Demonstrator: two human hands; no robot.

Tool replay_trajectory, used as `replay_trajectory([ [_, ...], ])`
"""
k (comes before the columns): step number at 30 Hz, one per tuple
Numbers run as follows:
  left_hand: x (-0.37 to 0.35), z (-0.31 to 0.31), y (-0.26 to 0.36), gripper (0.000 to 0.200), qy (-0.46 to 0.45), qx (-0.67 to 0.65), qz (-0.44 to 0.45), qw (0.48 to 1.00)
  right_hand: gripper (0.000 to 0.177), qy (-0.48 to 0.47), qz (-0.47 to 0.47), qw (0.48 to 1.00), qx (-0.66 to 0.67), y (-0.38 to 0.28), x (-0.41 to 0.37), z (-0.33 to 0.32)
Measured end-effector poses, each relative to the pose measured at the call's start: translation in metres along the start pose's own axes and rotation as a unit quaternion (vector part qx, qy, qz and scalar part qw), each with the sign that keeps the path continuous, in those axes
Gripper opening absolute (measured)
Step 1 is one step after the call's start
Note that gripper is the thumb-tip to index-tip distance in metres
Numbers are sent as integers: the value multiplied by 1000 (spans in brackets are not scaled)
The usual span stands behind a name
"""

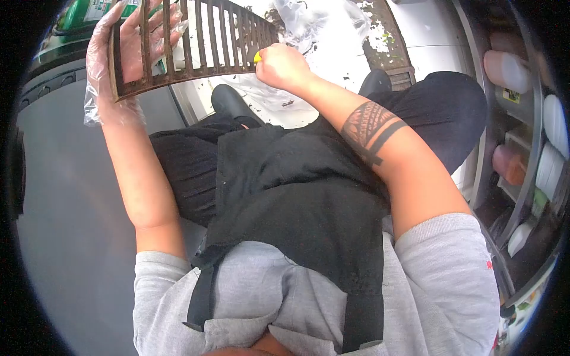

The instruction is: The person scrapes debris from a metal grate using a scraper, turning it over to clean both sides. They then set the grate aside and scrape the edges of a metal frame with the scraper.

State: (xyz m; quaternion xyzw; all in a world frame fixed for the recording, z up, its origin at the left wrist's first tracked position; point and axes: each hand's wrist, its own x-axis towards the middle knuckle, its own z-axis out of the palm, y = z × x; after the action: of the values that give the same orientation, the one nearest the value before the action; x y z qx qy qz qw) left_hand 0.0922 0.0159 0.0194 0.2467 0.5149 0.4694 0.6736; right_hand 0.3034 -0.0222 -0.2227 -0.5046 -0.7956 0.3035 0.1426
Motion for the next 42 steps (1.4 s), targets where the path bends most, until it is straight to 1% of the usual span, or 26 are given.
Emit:
replay_trajectory([
  [1,-3,6,-4,52,20,16,29,999,28,-33,2,999,5,-1,-2,0],
  [2,-5,12,-7,53,38,32,59,997,28,-35,2,999,4,-2,-2,-2],
  [4,-6,14,-8,52,33,21,61,997,28,-7,-5,999,-44,1,2,-2],
  [7,-8,18,-6,51,34,11,36,999,28,-7,3,997,-79,12,53,0],
  [10,-5,17,-5,50,43,33,36,998,30,77,89,992,-44,22,84,-15],
  [11,-5,17,-6,50,44,35,43,998,30,76,91,992,-46,28,81,-16],
  [13,-4,17,-5,50,42,32,54,997,32,126,196,972,38,49,74,-19],
  [14,-3,15,-2,50,55,45,53,996,34,108,226,967,56,64,68,-12],
  [15,-3,13,-2,51,70,60,49,994,33,81,262,954,119,81,56,-1],
  [17,-5,13,-4,50,58,79,73,993,30,31,391,866,311,86,33,13],
  [18,-3,9,-4,50,45,67,71,994,28,10,472,768,432,81,19,18],
  [19,-1,11,-4,50,30,55,68,996,29,-45,467,773,428,81,7,26],
  [21,-6,14,-5,52,42,67,73,994,27,-76,393,842,362,70,-15,38],
  [23,-10,21,-8,53,51,75,95,991,35,-3,248,951,182,71,-30,64],
  [24,17,-46,10,74,-177,-4,-18,984,37,-30,271,942,196,60,-33,57],
  [25,17,-45,11,74,-178,-4,-20,984,40,-57,293,932,207,50,-37,49],
  [27,13,-40,12,76,-137,21,-8,990,39,-43,238,942,231,46,-40,48],
  [29,14,-43,15,78,-145,-5,-20,989,38,-60,247,938,235,49,-39,47],
  [31,13,-36,15,75,-181,-7,-51,982,37,-164,343,853,358,51,-36,48],
  [32,6,-21,7,63,-102,42,9,994,37,-165,343,852,358,51,-36,49],
  [33,-7,9,-1,52,-15,100,60,993,36,-164,313,857,375,52,-37,50],
  [34,-8,3,3,52,-6,103,74,992,35,-160,281,862,389,49,-38,47],
  [35,-7,-1,3,52,5,108,87,990,35,-163,281,862,388,49,-38,47],
  [37,-10,-5,1,51,12,123,124,985,31,-146,324,843,405,48,-38,50],
  [40,-4,-14,4,53,-8,170,121,978,29,-182,333,816,436,57,-35,54],
  [42,-4,-12,6,54,-14,194,116,974,29,-185,336,827,412,63,-32,56],
])
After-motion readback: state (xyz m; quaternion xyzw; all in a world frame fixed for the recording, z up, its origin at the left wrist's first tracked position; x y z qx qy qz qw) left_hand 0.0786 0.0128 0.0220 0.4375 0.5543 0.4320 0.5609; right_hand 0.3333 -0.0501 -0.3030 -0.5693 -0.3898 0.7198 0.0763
